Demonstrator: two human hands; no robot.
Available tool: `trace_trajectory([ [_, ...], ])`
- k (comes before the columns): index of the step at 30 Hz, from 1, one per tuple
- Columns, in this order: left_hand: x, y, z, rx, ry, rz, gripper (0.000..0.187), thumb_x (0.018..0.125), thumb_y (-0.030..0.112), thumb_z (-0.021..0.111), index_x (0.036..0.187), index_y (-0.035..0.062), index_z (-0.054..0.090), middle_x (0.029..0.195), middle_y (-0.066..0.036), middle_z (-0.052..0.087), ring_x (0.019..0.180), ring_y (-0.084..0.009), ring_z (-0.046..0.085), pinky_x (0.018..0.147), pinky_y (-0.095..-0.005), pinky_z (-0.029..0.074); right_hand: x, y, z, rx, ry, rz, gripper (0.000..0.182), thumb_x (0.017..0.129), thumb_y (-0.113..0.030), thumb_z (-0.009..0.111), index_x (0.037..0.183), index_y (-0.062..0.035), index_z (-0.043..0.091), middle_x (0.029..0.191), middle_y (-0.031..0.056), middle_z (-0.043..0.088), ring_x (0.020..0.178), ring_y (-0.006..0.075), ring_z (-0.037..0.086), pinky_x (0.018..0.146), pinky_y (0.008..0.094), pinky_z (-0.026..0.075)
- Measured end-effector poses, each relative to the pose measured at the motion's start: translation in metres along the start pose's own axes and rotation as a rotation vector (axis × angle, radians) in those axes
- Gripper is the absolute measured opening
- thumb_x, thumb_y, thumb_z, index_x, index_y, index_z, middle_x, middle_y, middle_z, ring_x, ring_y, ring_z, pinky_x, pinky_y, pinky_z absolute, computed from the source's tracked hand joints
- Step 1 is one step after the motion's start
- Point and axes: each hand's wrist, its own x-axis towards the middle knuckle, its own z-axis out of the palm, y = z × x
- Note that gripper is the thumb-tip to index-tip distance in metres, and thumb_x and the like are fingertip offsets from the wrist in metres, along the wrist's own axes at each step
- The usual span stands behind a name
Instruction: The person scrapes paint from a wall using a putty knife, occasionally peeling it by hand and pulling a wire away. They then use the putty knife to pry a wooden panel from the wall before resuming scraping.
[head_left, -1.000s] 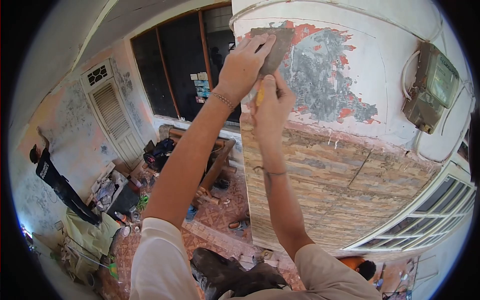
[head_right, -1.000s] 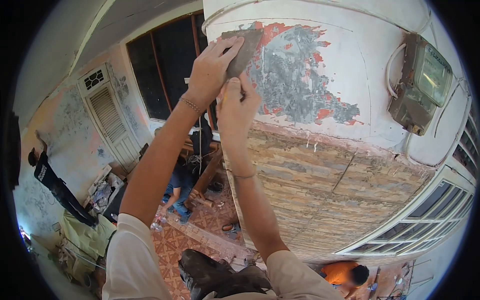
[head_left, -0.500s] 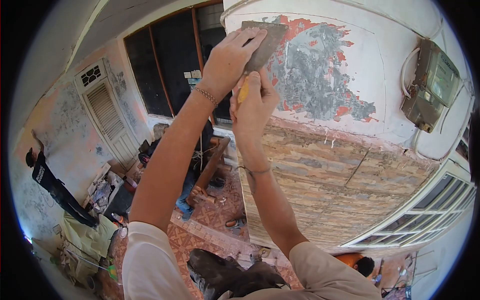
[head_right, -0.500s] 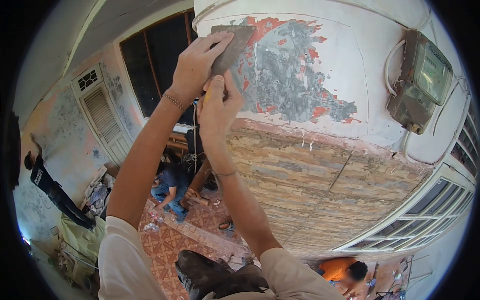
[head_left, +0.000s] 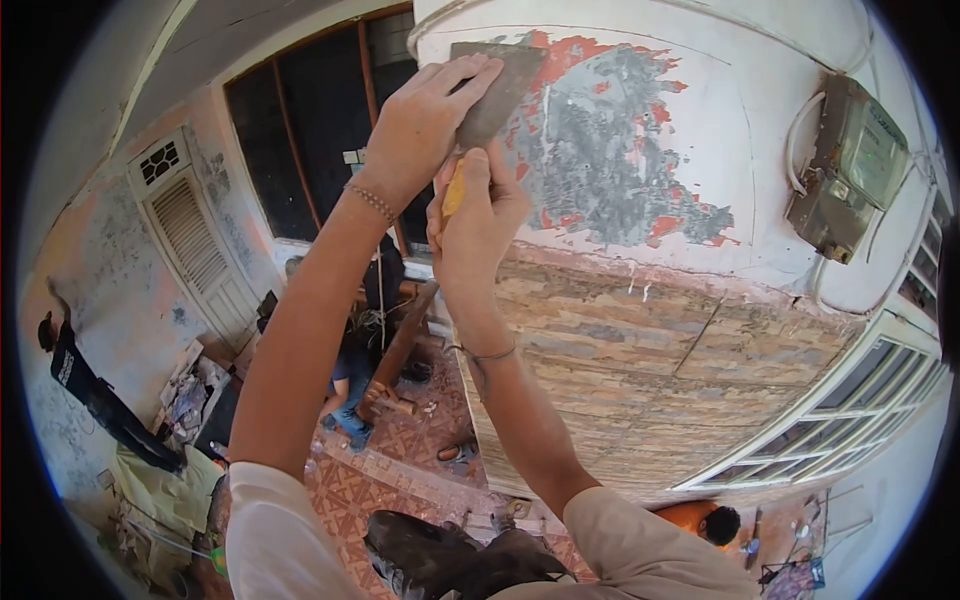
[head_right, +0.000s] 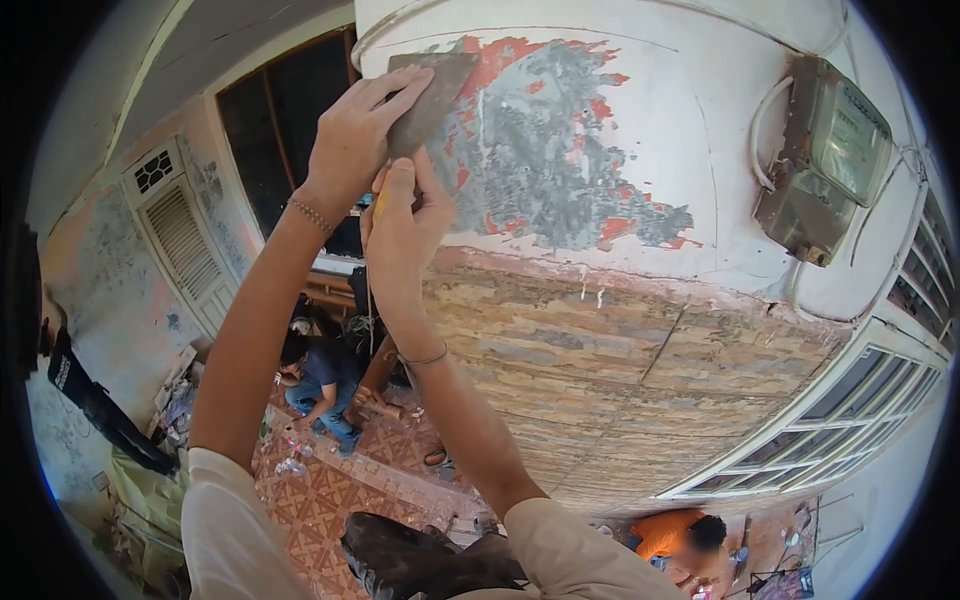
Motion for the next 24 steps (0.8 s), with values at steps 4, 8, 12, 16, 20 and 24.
trace_trajectory([
  [4,-0.002,0.008,0.014,0.049,0.041,-0.058,0.056,0.082,0.000,0.060,0.135,0.0149,0.068,0.125,-0.005,0.070,0.105,-0.0274,0.069,0.091,-0.0372,0.058,0.012,-0.018,-0.019,-0.133,-0.053,0.017,0.032,0.108,-0.016,0.052,0.131,-0.0003,0.067,0.077,0.0026,0.060,0.039,0.0065,0.046,0.032,0.0219,0.030],
  [8,-0.002,0.019,0.022,0.022,0.105,-0.154,0.058,0.081,-0.003,0.058,0.135,0.0146,0.068,0.125,-0.005,0.070,0.105,-0.0278,0.068,0.091,-0.0377,0.057,0.022,-0.032,-0.031,-0.258,-0.118,-0.004,0.033,0.107,-0.015,0.052,0.133,0.0000,0.067,0.078,0.0025,0.060,0.040,0.0064,0.046,0.032,0.0216,0.029],
  [12,0.001,0.014,0.014,0.039,0.067,-0.118,0.057,0.081,-0.004,0.058,0.135,0.0135,0.068,0.125,-0.005,0.070,0.106,-0.0286,0.068,0.092,-0.0381,0.057,0.017,-0.035,-0.025,-0.205,-0.110,0.007,0.033,0.107,-0.014,0.053,0.133,0.0011,0.066,0.080,0.0023,0.060,0.042,0.0058,0.046,0.033,0.0217,0.030],
  [16,-0.013,0.022,0.008,-0.015,0.010,-0.121,0.057,0.081,-0.001,0.062,0.136,0.0098,0.065,0.127,-0.008,0.068,0.112,-0.0298,0.065,0.096,-0.0384,0.056,0.001,-0.016,-0.023,-0.181,-0.050,-0.033,0.031,0.107,-0.013,0.052,0.131,0.0022,0.066,0.081,0.0018,0.059,0.043,0.0051,0.045,0.035,0.0218,0.031],
  [20,-0.002,0.010,0.010,-0.009,0.006,-0.123,0.057,0.081,0.002,0.063,0.138,0.0076,0.063,0.130,-0.010,0.065,0.117,-0.0300,0.063,0.100,-0.0390,0.054,0.006,-0.015,-0.021,-0.181,-0.049,-0.052,0.030,0.107,-0.012,0.051,0.129,0.0027,0.066,0.080,0.0015,0.058,0.044,0.0049,0.045,0.035,0.0217,0.032],
  [24,-0.012,0.020,0.012,-0.096,0.008,-0.158,0.058,0.081,0.002,0.063,0.138,0.0066,0.062,0.132,-0.011,0.064,0.118,-0.0320,0.062,0.100,-0.0397,0.053,-0.001,-0.019,-0.022,-0.204,-0.028,-0.030,0.030,0.108,-0.013,0.050,0.126,0.0027,0.067,0.080,0.0015,0.057,0.042,0.0050,0.044,0.035,0.0222,0.030],
])
